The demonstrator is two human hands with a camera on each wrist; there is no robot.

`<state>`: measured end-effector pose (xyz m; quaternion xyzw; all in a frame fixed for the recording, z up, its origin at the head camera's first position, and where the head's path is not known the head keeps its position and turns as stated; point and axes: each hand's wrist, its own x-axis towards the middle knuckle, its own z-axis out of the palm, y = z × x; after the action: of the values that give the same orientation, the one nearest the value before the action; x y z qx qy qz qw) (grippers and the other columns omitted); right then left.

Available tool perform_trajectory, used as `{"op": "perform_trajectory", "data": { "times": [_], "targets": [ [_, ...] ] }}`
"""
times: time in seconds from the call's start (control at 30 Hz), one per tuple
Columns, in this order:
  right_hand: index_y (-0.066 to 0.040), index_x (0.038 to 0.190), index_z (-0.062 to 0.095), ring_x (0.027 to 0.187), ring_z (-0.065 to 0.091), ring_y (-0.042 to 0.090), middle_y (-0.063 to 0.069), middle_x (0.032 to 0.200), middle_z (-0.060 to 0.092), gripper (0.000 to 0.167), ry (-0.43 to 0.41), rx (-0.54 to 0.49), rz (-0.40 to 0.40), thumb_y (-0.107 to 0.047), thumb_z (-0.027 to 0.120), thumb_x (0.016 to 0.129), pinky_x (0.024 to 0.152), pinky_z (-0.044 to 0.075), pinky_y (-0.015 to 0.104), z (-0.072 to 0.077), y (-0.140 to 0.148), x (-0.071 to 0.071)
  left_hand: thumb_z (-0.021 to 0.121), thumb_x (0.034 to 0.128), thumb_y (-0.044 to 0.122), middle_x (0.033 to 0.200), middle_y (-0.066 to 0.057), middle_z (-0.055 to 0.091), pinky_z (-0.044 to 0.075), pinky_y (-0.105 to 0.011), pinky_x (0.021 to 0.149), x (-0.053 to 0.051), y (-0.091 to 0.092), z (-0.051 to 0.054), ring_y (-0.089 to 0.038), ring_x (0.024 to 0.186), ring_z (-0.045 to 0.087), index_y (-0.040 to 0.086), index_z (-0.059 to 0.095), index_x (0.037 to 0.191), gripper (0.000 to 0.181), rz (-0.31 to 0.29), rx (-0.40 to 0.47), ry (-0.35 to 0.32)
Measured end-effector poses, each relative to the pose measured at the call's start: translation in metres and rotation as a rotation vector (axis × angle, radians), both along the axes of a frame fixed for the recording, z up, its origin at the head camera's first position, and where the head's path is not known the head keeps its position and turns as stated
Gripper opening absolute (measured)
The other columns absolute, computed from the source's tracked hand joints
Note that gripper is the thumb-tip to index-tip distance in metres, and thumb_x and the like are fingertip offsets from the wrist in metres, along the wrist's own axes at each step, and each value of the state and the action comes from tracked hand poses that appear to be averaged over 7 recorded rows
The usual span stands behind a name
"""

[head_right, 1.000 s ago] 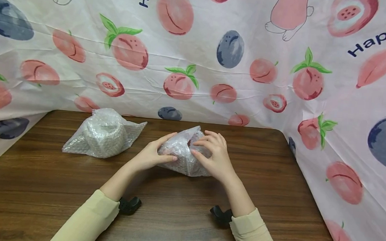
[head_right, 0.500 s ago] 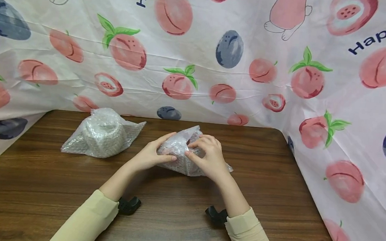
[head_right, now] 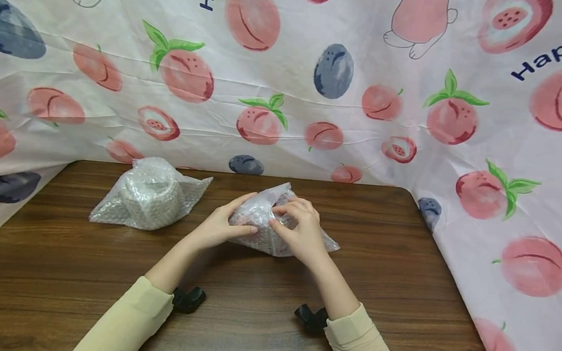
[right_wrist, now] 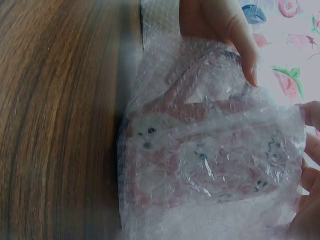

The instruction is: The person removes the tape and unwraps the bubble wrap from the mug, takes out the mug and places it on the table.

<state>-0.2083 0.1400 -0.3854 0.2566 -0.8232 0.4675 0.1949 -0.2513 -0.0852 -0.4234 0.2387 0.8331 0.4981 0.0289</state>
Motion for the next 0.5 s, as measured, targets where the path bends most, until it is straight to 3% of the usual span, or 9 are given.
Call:
{"op": "perform_trajectory", "data": {
  "times": [0.27,0.5],
  "targets": [
    [-0.003,0.096,0.073,0.125,0.041,0.028,0.011,0.106,0.064,0.014,-0.099,-0.076,0.016,-0.005,0.075,0.083,0.098,0.036,0.050,0.0009,-0.0036,0.0030,0.076,0.0799,0.043,0.145,-0.009,0.042,0.040,-0.051,0.097,0.0006,0.0002,-0.0003,-0.027,0.127,0.044,0.035,0.033,0.149,0.082,-0.001,0.007,-0.009],
    [0.002,0.096,0.071,0.128,0.036,0.035,0.017,0.109,0.061,0.014,-0.143,-0.113,0.026,-0.004,0.074,0.083,0.102,0.029,0.055,0.0014,-0.0049,0.0033,0.075,0.0815,0.043,0.145,-0.008,0.042,0.040,-0.051,0.097,0.0009,0.0009,0.0011,-0.028,0.126,0.045,0.035,0.032,0.150,0.081,-0.005,0.001,-0.012]
  ]
}}
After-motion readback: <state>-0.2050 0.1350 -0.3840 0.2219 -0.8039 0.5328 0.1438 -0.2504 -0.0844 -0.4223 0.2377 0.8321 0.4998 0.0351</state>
